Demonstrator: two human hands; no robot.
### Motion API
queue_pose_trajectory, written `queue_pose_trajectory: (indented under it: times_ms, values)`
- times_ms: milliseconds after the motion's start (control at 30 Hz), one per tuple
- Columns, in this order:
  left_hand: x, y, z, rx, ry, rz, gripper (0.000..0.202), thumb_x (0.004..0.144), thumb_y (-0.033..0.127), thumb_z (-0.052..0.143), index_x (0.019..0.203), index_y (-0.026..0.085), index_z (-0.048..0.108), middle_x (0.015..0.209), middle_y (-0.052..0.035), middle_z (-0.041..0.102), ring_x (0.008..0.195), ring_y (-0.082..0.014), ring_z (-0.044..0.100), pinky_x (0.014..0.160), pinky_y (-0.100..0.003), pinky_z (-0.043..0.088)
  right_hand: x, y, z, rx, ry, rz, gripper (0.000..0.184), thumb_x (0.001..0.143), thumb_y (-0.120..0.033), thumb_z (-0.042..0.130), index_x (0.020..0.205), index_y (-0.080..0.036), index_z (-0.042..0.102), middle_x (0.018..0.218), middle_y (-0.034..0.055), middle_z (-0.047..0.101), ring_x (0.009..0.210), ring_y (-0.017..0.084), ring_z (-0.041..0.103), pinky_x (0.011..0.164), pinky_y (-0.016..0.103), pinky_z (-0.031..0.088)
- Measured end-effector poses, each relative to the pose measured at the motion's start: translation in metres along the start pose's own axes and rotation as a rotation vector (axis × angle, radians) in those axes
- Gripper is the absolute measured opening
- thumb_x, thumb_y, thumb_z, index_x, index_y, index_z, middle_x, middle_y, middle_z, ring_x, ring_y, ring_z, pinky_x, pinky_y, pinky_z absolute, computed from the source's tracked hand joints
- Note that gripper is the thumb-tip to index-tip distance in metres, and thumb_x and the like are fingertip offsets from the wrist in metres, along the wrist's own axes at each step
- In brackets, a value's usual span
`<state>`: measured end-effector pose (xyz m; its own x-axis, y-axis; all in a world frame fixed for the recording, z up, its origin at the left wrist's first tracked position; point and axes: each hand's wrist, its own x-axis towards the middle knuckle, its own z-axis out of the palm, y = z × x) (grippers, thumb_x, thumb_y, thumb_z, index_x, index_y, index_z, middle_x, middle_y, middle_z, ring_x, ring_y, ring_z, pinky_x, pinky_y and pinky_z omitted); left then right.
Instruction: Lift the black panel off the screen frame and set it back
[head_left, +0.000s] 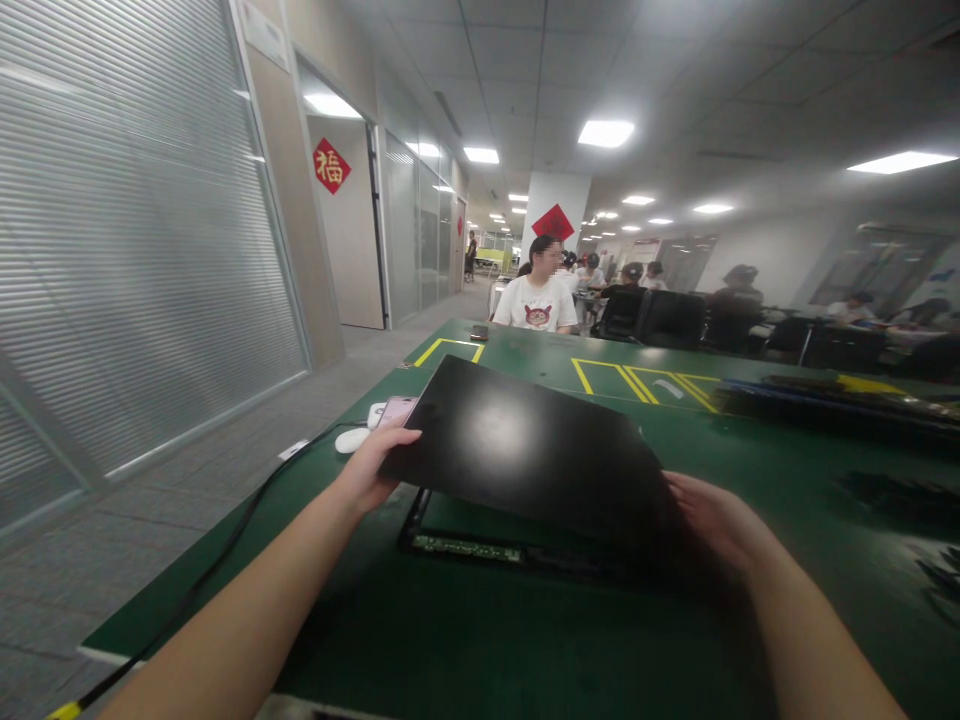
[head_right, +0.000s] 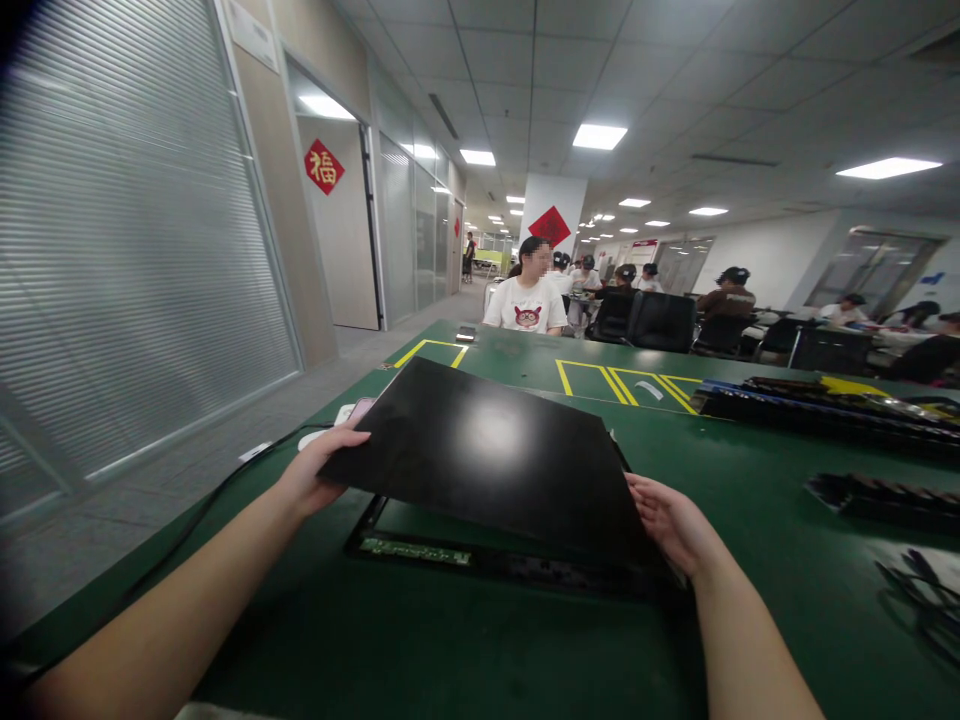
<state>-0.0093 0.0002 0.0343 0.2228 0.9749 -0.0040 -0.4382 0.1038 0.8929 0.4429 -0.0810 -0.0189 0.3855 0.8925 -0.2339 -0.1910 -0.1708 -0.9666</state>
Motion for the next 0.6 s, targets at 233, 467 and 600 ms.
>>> queue_pose_trajectory:
  times_ms: [233, 467, 600]
  values:
    - [0.003, -0.004, -0.001, 0.076, 0.018, 0.066, 0.062, 0.059, 0.017, 0.078, 0.119, 0.016, 0.066, 0.097, -0.0067, 0.077, 0.079, -0.0235, 0.072, 0.065, -0.027, 0.055, 0.004, 0.000, -0.003, -0.052, 0.159, -0.005, 0.048, 0.073, -0.023, 0.065, 0.120, -0.019, 0.057, 0.090, 0.0116, 0.075, 0.077, 0.021, 0.071, 0.068, 0.032, 0.054]
    - [0.005, -0.019, -0.002, 0.098, 0.021, 0.047, 0.069, 0.058, 0.018, 0.083, 0.122, 0.019, 0.058, 0.093, -0.0052, 0.076, 0.077, -0.0247, 0.074, 0.068, -0.031, 0.057, 0.008, 0.003, -0.005, -0.269, 0.291, -0.085, 0.049, 0.067, -0.036, 0.064, 0.112, -0.018, 0.062, 0.088, 0.0096, 0.076, 0.060, 0.016, 0.060, 0.053, 0.026, 0.037]
    - [0.002, -0.023, 0.003, 0.107, 0.002, 0.027, 0.069, 0.057, 0.017, 0.084, 0.121, 0.018, 0.057, 0.094, -0.0069, 0.077, 0.077, -0.0258, 0.075, 0.065, -0.031, 0.058, 0.007, 0.004, -0.003, -0.310, 0.327, -0.082, 0.048, 0.061, -0.038, 0.067, 0.104, -0.016, 0.065, 0.079, 0.0101, 0.075, 0.055, 0.014, 0.052, 0.051, 0.025, 0.032]
